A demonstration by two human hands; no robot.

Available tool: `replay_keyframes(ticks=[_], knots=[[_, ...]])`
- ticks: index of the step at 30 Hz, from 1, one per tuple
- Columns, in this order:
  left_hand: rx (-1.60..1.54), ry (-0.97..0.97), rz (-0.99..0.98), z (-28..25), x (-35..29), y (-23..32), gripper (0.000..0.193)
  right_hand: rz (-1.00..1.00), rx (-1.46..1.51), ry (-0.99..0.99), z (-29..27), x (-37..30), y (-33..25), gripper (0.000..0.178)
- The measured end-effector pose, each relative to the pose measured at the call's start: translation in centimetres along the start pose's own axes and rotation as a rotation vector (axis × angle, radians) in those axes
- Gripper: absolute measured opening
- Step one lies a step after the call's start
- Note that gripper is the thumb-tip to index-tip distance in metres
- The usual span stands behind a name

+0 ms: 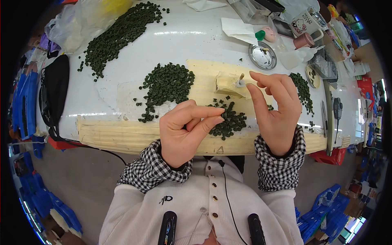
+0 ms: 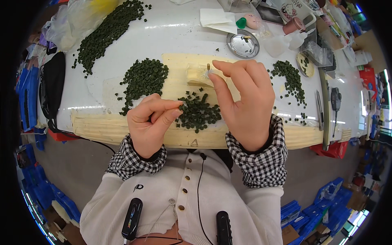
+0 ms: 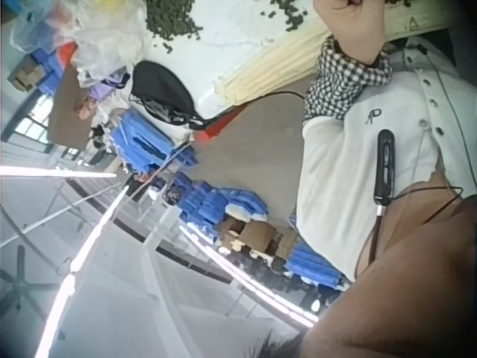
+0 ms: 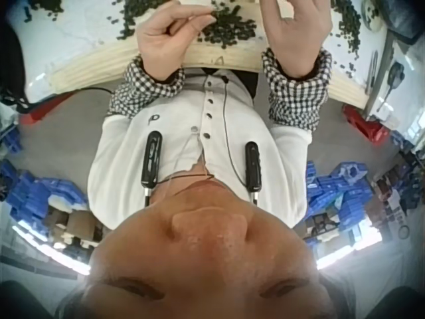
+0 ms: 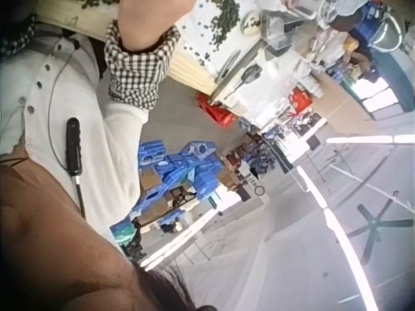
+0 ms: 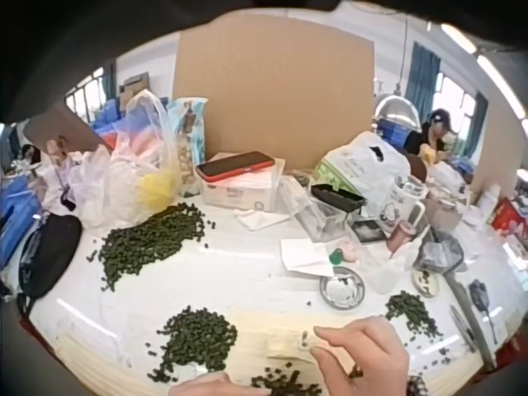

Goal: Manually picking small green components from a pile and precisely mounting them onto a white pin-based assembly fixture.

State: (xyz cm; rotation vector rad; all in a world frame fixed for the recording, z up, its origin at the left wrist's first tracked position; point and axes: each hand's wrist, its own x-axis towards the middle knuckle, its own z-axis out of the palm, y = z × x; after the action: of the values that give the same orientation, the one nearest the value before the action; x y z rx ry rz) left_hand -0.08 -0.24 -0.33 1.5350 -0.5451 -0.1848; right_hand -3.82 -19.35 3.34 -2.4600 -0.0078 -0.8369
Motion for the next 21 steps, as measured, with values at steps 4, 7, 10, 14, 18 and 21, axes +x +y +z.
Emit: replay_keyframes(ticks=[4,7,10,14,18,21], knots=[[-0.009,0.009,0.010,0.0,0.0,-0.2,0.022,-0.035,-0.036,-0.028,1.3,1.1,0.7,0.015],[-0.011,0.010,0.007,-0.1,0.0,-0.2,0.022,-0.048,-0.023,-0.061,1.6,1.1,0.9,0.013],[-0.020,0.010,0.009,-0.1,-0.1,-0.3,0.022,-0.062,0.012,0.029,0.9,1.2,0.3,0.010],[-0.010,0.010,0.002,-0.1,0.0,-0.1,0.022,-0.035,0.232,0.189,-1.0,0.6,-1.9,0.007],[-0.015,0.003,-0.008,0.0,0.0,0.0,0.022,-0.018,0.566,-0.076,-0.8,-0.1,-2.0,0.008],[-0.011,0.009,-0.005,-0.1,-0.1,-0.1,0.022,0.089,0.717,-0.226,-0.4,-0.6,-2.4,0.014]])
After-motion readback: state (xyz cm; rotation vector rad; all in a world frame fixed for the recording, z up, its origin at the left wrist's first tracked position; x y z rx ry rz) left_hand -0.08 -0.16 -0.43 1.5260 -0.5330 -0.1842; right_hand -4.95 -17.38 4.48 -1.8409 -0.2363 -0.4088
